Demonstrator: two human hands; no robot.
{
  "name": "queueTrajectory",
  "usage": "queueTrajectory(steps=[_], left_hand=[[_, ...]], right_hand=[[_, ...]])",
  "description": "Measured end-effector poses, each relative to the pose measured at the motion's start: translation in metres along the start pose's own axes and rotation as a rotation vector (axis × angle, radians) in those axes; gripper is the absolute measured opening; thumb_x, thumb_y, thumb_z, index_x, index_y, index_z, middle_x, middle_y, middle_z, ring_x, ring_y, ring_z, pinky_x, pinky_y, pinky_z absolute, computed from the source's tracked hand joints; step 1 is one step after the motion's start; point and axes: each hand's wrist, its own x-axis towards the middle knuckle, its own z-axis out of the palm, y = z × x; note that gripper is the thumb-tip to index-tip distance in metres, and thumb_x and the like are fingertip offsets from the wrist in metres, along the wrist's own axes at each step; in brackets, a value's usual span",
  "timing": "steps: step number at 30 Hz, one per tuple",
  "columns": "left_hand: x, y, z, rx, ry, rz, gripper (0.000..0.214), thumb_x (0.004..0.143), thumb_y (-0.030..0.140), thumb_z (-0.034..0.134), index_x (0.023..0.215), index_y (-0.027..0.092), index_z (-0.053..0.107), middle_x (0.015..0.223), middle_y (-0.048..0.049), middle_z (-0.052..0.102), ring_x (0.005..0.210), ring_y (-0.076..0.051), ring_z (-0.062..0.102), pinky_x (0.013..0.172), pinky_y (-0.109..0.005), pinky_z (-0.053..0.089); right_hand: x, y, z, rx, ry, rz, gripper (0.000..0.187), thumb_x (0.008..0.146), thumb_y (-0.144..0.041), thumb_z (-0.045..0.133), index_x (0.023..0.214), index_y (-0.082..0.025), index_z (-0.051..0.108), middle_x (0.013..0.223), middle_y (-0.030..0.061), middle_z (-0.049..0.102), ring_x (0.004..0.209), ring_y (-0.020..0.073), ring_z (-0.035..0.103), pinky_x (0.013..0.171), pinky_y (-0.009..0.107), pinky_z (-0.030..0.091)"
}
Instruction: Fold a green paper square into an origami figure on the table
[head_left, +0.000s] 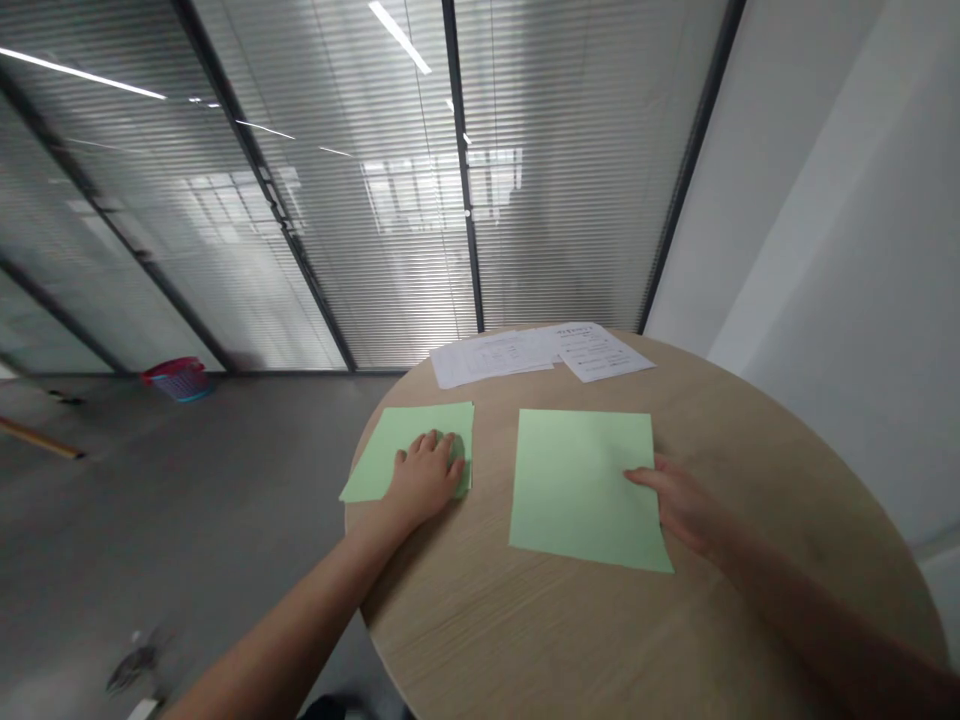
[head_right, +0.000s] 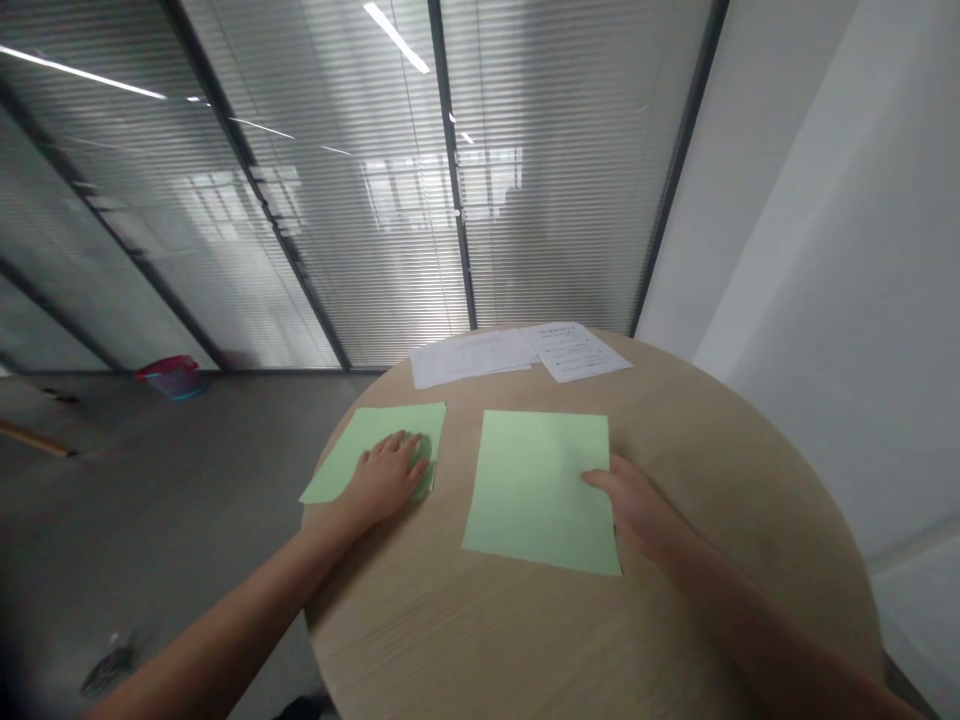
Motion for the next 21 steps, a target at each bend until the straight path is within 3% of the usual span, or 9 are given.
queueTrajectory(steps=[3,5,10,12,15,21], left_hand=[[0.014,0.022,-0.009,-0.245,0.098,0.047,0.047,0.101,0.035,0.050,0.141,0.013,0.057,0.156,-0.0251,0.049,0.147,-0.040,0.043,0.121,-0.060,0.030],[0.025,0.043,-0.010,-0.622,0.105,0.045,0.050,0.097,0.033,0.058,0.141,0.011,0.059,0.154,-0.0242,0.053,0.146,-0.038,0.046,0.124,-0.053,0.029],[0.046,0.086,0.007,-0.857,0.106,0.050,0.057,0.095,0.032,0.059,0.148,0.012,0.054,0.127,-0.0183,0.070,0.112,-0.027,0.068,0.099,-0.039,0.052],[0.047,0.090,0.016,-0.919,0.126,0.055,0.054,0.093,0.029,0.059,0.144,0.012,0.058,0.106,-0.0122,0.073,0.093,-0.023,0.068,0.086,-0.035,0.054],[0.044,0.083,0.026,-0.990,0.145,0.067,0.041,0.087,0.025,0.062,0.126,0.014,0.071,0.080,-0.0020,0.064,0.073,-0.018,0.061,0.072,-0.030,0.049],[0.043,0.066,0.032,-1.104,0.166,0.084,0.033,0.080,0.026,0.066,0.111,0.016,0.073,0.068,0.0048,0.049,0.060,-0.013,0.050,0.060,-0.026,0.041]], right_hand=[[0.000,0.001,0.001,-0.023,-0.012,-0.037,0.031,0.075,-0.028,0.070,0.104,-0.020,0.076,0.104,0.0114,0.082,0.093,0.0333,0.078,0.091,0.049,0.058],[0.000,0.002,0.001,-0.035,-0.010,-0.064,0.031,0.075,-0.028,0.071,0.104,-0.019,0.077,0.103,0.0109,0.082,0.091,0.0328,0.078,0.089,0.048,0.059],[0.001,0.002,0.001,-0.035,-0.017,-0.115,0.031,0.073,-0.029,0.071,0.102,-0.020,0.076,0.105,0.0104,0.082,0.090,0.0312,0.078,0.086,0.044,0.059],[0.001,0.003,0.000,-0.058,-0.036,-0.123,0.031,0.073,-0.030,0.070,0.102,-0.020,0.076,0.105,0.0106,0.082,0.090,0.0309,0.078,0.086,0.044,0.059],[0.002,0.004,0.000,-0.093,-0.044,-0.130,0.031,0.073,-0.030,0.071,0.102,-0.020,0.075,0.102,0.0105,0.082,0.087,0.0310,0.078,0.084,0.045,0.059],[0.002,-0.002,0.001,-0.100,-0.014,-0.236,0.037,0.079,-0.039,0.074,0.113,-0.023,0.071,0.116,0.0100,0.079,0.098,0.0301,0.076,0.086,0.044,0.060]])
